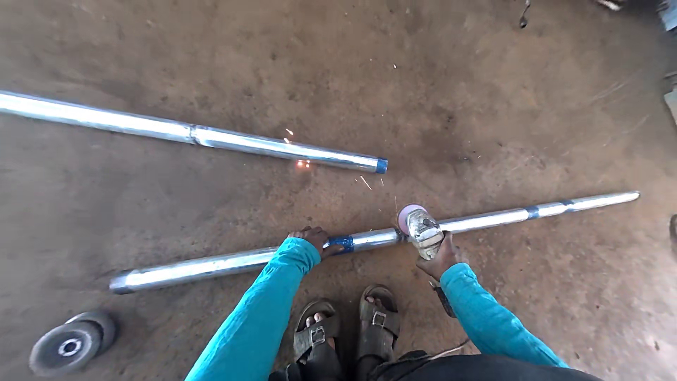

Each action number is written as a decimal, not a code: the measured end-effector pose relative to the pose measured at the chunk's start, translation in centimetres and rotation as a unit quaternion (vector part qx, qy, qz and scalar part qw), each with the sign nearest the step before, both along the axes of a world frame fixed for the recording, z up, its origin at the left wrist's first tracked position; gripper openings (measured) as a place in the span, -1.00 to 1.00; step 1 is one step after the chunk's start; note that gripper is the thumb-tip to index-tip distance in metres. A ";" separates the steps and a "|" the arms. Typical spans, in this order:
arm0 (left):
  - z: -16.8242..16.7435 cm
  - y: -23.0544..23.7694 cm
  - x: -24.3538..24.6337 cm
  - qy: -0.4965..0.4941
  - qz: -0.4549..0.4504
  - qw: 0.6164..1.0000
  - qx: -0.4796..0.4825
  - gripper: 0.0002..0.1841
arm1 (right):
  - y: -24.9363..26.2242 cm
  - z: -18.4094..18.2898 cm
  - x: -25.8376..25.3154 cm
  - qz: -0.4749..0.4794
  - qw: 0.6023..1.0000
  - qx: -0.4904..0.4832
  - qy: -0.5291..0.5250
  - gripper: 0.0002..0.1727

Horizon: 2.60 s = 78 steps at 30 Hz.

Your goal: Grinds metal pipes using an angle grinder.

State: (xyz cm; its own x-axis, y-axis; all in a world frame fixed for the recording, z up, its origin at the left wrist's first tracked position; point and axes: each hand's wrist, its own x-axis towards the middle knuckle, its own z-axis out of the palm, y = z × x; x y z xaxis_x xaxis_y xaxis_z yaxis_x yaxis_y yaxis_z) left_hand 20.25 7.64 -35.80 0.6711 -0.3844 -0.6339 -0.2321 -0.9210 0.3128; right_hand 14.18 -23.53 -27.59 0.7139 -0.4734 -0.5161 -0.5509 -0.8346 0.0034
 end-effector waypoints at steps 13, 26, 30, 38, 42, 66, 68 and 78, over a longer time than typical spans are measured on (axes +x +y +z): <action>0.1 -0.1 0.1 0.002 -0.013 1.000 0.011 -0.23 | 0.0 -0.1 -0.1 0.006 1.000 0.001 0.001 0.30; -0.4 0.4 -0.3 -0.073 0.005 0.997 -0.018 -0.27 | 0.5 -0.3 0.0 -0.005 1.000 0.001 -0.012 0.27; 1.1 -0.3 0.2 -0.010 -0.020 1.000 0.019 -0.22 | 0.1 0.1 0.0 -0.007 1.000 -0.010 -0.006 0.28; 1.2 -0.2 0.0 -0.016 -0.022 1.000 0.015 -0.23 | 0.2 0.0 0.1 0.001 1.000 -0.008 0.010 0.30; 1.3 -0.2 0.0 -0.015 -0.021 0.999 0.019 -0.24 | 0.5 -0.4 0.2 0.013 1.000 -0.003 0.003 0.27; 0.9 -0.3 0.3 -0.007 -0.019 0.999 0.025 -0.23 | 0.4 0.1 0.4 0.000 1.000 0.000 0.016 0.27; 0.7 -0.2 0.3 -0.009 -0.017 1.000 0.017 -0.22 | 0.5 0.3 0.6 -0.010 1.000 0.008 0.009 0.27; 1.4 -0.7 1.1 0.028 -0.031 0.998 0.047 -0.22 | 0.6 0.1 0.6 -0.005 1.000 0.018 0.012 0.27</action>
